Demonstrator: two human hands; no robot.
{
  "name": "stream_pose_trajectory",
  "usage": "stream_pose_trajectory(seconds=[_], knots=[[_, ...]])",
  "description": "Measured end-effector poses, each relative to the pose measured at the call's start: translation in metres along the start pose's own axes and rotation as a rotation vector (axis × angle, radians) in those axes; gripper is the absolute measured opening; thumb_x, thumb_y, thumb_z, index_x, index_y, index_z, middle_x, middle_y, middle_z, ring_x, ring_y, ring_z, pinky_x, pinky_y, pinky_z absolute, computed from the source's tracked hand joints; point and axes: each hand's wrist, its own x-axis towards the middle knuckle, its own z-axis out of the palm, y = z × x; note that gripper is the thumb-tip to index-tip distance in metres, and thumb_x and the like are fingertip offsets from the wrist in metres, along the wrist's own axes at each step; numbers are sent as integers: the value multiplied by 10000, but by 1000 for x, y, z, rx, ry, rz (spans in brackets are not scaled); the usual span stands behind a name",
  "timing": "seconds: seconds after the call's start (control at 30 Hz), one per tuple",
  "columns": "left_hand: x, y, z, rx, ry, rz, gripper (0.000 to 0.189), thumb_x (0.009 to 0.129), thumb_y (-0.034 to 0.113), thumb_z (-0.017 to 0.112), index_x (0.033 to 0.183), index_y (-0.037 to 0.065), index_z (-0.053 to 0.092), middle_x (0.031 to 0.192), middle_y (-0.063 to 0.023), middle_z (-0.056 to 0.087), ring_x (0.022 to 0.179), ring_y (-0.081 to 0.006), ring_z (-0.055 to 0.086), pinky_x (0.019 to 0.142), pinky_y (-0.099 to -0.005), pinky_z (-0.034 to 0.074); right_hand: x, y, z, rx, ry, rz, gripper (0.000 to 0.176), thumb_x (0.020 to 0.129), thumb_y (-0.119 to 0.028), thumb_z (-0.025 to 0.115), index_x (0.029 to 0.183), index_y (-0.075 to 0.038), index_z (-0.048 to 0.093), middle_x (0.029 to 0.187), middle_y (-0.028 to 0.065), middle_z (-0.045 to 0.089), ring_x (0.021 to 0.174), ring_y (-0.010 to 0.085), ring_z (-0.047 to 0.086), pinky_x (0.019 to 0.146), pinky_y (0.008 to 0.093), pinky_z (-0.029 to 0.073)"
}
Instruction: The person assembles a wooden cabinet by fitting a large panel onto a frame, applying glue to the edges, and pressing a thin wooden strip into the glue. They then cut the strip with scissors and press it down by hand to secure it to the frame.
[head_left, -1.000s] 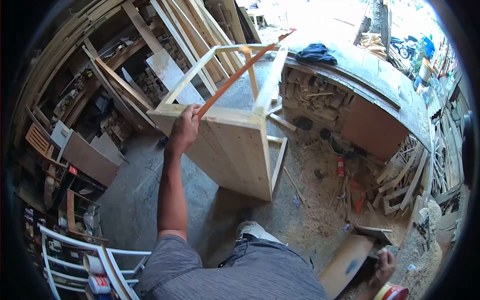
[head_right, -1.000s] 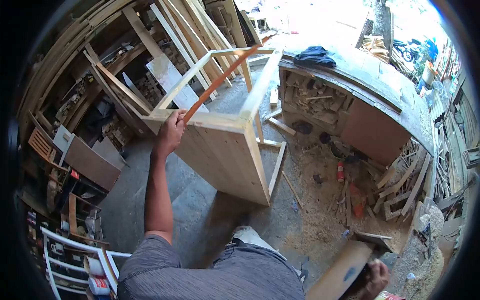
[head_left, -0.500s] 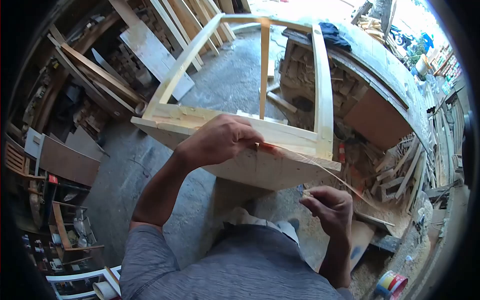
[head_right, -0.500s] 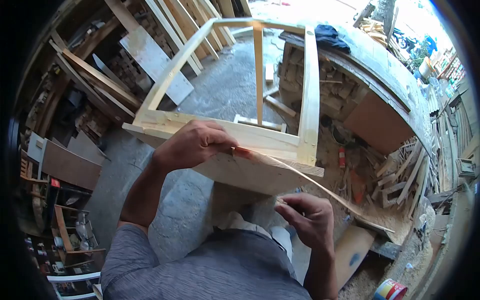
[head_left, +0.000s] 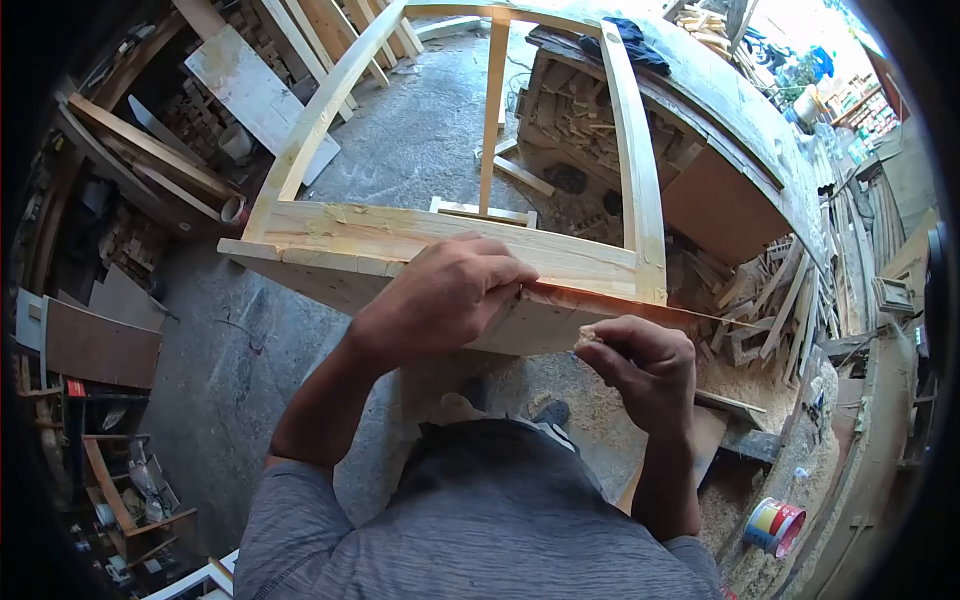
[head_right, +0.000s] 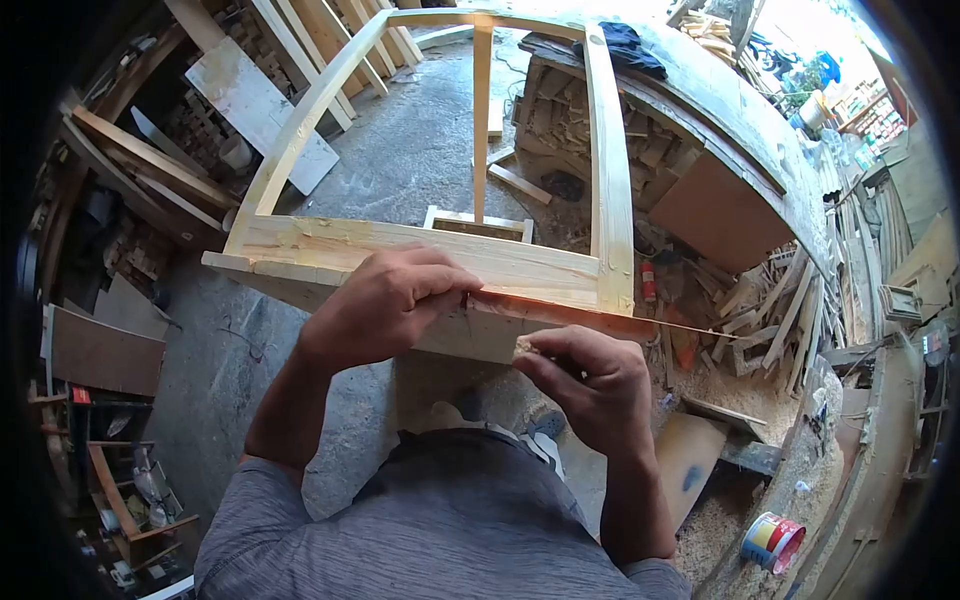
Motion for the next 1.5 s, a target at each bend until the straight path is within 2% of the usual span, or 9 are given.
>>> stream_pose_trajectory(seconds=[0.07,0.17,0.37,0.53,0.8,1.1,1.2,1.3,1.5], knots=[[0,-1,0,19,-12,32,318,831,56,765,1146,33,727,1014,-125,711,988,-295,666,886,-401,539,6,0,4,-79,21,-68,145,869,-95,808,980,-16,762,813,40,745,700,56,650,626,232,522],[-6,8,6,79,25,14,387,796,74,800,1172,52,712,1002,-117,707,997,-299,653,919,-413,522,15,-12,11,-296,66,-174,137,865,-111,802,971,-34,763,838,65,748,680,119,689,632,268,549],[-6,4,18,19,144,-99,370,786,99,818,1136,57,705,981,-104,711,975,-295,655,934,-410,496,38,-10,31,-603,66,-633,214,849,-54,745,1063,-66,743,903,81,725,783,242,728,657,357,578],[-14,10,25,110,304,-53,336,807,123,803,1118,45,703,970,-112,718,965,-301,667,920,-414,483,45,-9,42,-792,-3,-659,291,829,-10,676,1117,-38,703,934,90,663,835,266,681,696,389,563],[-17,0,29,53,340,-31,326,834,140,777,1133,36,698,996,-121,722,957,-303,673,917,-427,480,43,-11,57,-872,12,-582,334,804,-6,666,1138,-5,673,975,119,620,869,294,657,739,408,544],[-16,-4,27,49,337,5,328,851,161,761,1143,29,692,1009,-139,728,966,-309,678,890,-422,497,50,-15,56,-861,-26,-647,288,817,-13,666,1105,-28,679,975,103,643,868,292,670,738,398,547],[-18,-6,27,44,315,1,340,836,148,775,1145,32,692,996,-136,730,957,-309,683,879,-427,503,51,-9,50,-822,11,-718,293,804,-8,684,1096,-44,684,985,87,670,859,285,676,727,395,544],[-18,-8,27,48,314,15,362,821,138,788,1153,32,690,994,-129,732,944,-309,688,878,-427,503,46,-1,42,-762,67,-707,299,788,-3,705,1082,-53,689,986,75,683,844,259,674,728,393,539],[-19,-5,28,60,323,9,392,834,156,786,1188,29,675,972,-119,730,923,-302,692,872,-419,501,48,13,38,-827,22,-836,411,772,-23,712,1180,-73,702,977,38,656,820,212,636,740,379,524]])
